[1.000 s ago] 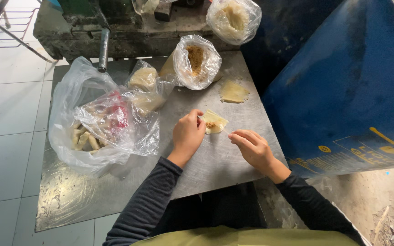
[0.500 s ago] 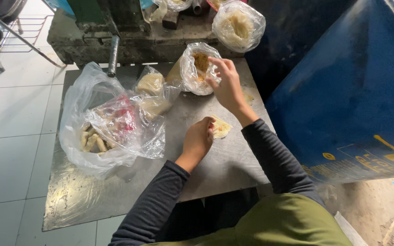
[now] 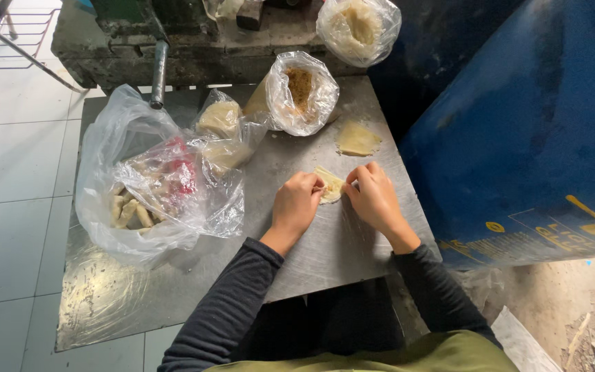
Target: The person flattens a piece of dough on a metal table, spoons filling from a plastic-lined container onto the dough, then folds and pinches the dough closed around the filling, placing finished pastries into a plastic bag beside the work area.
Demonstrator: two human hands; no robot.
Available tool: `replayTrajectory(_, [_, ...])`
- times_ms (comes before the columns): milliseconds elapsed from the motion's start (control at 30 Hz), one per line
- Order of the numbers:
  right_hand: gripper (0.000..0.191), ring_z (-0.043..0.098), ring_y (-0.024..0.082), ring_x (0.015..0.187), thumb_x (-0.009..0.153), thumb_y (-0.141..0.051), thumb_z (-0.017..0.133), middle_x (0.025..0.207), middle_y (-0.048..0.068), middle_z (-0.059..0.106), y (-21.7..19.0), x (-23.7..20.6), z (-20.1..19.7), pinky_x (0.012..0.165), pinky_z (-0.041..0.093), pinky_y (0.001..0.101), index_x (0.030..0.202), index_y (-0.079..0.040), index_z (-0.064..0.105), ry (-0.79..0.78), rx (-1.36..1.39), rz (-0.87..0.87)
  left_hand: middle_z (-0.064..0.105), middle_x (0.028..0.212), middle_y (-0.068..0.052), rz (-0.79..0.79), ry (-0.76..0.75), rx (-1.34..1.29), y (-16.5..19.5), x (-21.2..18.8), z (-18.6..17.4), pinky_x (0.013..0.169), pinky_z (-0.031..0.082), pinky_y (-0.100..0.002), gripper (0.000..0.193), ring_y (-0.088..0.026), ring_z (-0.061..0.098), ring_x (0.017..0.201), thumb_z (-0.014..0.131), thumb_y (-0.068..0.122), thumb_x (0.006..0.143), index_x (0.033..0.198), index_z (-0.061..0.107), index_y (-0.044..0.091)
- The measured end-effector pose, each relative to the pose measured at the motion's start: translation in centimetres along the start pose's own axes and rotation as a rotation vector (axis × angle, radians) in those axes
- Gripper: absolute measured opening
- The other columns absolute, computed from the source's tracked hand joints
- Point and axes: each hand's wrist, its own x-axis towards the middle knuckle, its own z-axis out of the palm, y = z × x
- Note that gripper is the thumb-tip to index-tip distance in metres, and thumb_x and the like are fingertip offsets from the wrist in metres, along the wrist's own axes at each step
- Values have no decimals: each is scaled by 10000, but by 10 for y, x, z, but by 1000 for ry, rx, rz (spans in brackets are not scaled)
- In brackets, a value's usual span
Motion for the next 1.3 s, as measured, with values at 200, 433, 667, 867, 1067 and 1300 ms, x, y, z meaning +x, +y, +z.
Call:
replayTrajectory(200, [149,637,347,825,875,-113,727,906,155,651,-11,2,4,712,511,440,938,-23,625,0,161,22,711,888,-104,172,-28,88,-8,1,-4,764,534,-438,107,-323,685,858,774,170,844,883,736,78])
replayTrajectory(433, [202,650,343,772,875,-148,723,846,162,680,-14,-3,1,697,505,447,1019,-38,633,-88,126,184,706,855,-107,223,-106,119,-11,3,-11,789,516,-449,175,-328,674,855,818,180,755,842,713,71])
replayTrajectory(667, [139,641,356,858,876,-116,732,954,177,665,-16,-2,7,739,523,445,924,-23,642,29,79,20,718,857,-117,255,-115,123,-11,6,-13,786,518,-452,170,-329,680,844,814,160,749,855,717,68])
replayTrajectory(867, [220,660,304,870,867,-42,672,1016,144,653,-32,-7,2,744,539,395,1073,-7,604,-72,337,55,728,844,-110,286,-135,195,-17,7,-11,771,526,-445,112,-317,695,821,769,159,781,857,734,85])
replayTrajectory(1067, [279,642,335,991,842,35,631,1086,145,659,-33,-12,1,855,538,395,1109,-31,682,16,220,-297,729,847,-91,397,-57,255,-22,8,-4,781,532,-438,53,-293,706,834,658,95,852,848,711,95])
replayTrajectory(1300, [104,660,310,848,873,-35,696,923,115,665,-23,-1,13,726,536,384,971,-53,728,-41,178,-244,711,814,-131,319,-91,189,-29,17,-3,749,530,-467,111,-337,692,808,715,169,846,853,687,61])
